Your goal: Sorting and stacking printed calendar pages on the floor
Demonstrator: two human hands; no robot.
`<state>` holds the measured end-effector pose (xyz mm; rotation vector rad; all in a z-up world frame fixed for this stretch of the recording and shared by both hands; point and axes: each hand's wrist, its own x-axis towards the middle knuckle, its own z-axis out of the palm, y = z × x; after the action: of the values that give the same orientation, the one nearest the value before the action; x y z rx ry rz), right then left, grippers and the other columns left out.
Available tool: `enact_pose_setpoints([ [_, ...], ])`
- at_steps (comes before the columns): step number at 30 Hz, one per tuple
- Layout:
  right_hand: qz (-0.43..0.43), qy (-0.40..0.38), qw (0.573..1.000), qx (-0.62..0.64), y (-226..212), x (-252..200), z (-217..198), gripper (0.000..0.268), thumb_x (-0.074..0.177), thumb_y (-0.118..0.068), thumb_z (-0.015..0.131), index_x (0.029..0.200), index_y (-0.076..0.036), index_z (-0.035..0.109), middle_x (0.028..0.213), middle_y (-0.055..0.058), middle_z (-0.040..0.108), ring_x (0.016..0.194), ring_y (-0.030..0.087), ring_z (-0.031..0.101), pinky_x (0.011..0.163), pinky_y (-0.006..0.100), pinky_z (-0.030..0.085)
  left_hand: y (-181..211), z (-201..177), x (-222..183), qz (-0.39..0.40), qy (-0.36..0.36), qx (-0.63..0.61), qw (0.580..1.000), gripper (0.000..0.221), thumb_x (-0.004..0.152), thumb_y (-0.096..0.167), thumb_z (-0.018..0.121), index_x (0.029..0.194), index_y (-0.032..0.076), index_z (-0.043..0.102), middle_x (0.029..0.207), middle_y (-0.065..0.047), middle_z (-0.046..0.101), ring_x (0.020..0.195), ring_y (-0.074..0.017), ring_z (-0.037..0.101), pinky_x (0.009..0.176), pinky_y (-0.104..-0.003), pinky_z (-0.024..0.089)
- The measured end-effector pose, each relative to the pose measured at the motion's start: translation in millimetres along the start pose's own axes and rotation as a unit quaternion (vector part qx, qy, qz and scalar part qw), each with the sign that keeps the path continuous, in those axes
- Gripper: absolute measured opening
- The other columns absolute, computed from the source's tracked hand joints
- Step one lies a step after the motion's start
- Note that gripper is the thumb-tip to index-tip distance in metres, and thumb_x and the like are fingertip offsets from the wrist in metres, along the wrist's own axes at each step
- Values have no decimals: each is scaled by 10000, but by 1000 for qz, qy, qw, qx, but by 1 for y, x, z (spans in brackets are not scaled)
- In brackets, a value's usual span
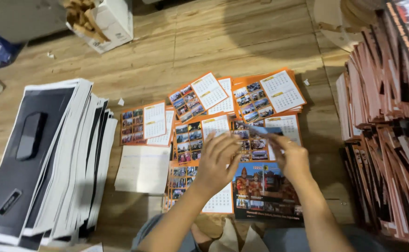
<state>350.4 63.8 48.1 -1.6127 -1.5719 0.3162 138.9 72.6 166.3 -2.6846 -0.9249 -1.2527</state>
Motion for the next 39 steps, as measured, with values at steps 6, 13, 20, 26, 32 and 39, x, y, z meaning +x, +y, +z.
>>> enact_pose_setpoints([
  [6, -10, 111, 994, -16, -12, -2, -13, 190, 926, -232, 636, 1077, -125, 684, 962, 42, 696, 916, 225, 664, 721, 317, 529, -30, -54, -114, -289, -334, 80, 894, 579, 821, 220, 662, 1313, 79, 392, 1382, -139, 337, 1335, -317, 248, 1091, -495, 204],
  [13, -88, 42, 995, 29, -51, -23, 6, 636, 771, 177, 542, 1300, -176, 532, 1102, 122, 642, 854, 228, 632, 736, 330, 577, -51, -67, -185, -328, -526, 69, 782, 855, 736, 285, 794, 1402, 167, 271, 1508, -122, 165, 1373, -322, 200, 1049, -528, 288],
  [20, -165, -67, 984, 3, -102, -77, 70, 838, 560, 229, 475, 1248, -248, 523, 1278, 92, 517, 1134, 354, 525, 441, 250, 572, -59, -47, -227, -197, -399, 120, 888, 891, 542, 288, 914, 1277, 79, 457, 1360, -295, 370, 1251, -438, 377, 1026, -515, 338],
  [26, -239, -314, 906, -157, -99, -113, 113, 680, 691, 26, 558, 1338, -129, 419, 1317, 99, 451, 1149, 327, 449, 944, 541, 364, -60, -42, -238, -335, -392, 50, 855, 493, 666, 314, 788, 1080, 115, 607, 1003, -127, 624, 938, -355, 560, 760, -473, 497],
  [32, -181, -374, 896, -158, -102, -106, 111, 681, 710, -20, 616, 1350, -159, 425, 1286, 71, 493, 1152, 328, 446, 993, 537, 333, -57, -59, -210, -398, -424, -10, 813, 249, 692, 271, 792, 651, 98, 617, 751, -61, 664, 768, -268, 629, 709, -388, 513],
  [39, -220, -327, 904, -164, -109, -106, 111, 663, 780, -544, 657, 1274, -131, 501, 1211, 83, 531, 1087, 309, 477, 885, 483, 394, -58, -54, -216, -355, -374, -25, 856, 174, 810, 143, 498, 823, 83, 661, 872, -130, 675, 811, -358, 599, 687, -458, 463],
])
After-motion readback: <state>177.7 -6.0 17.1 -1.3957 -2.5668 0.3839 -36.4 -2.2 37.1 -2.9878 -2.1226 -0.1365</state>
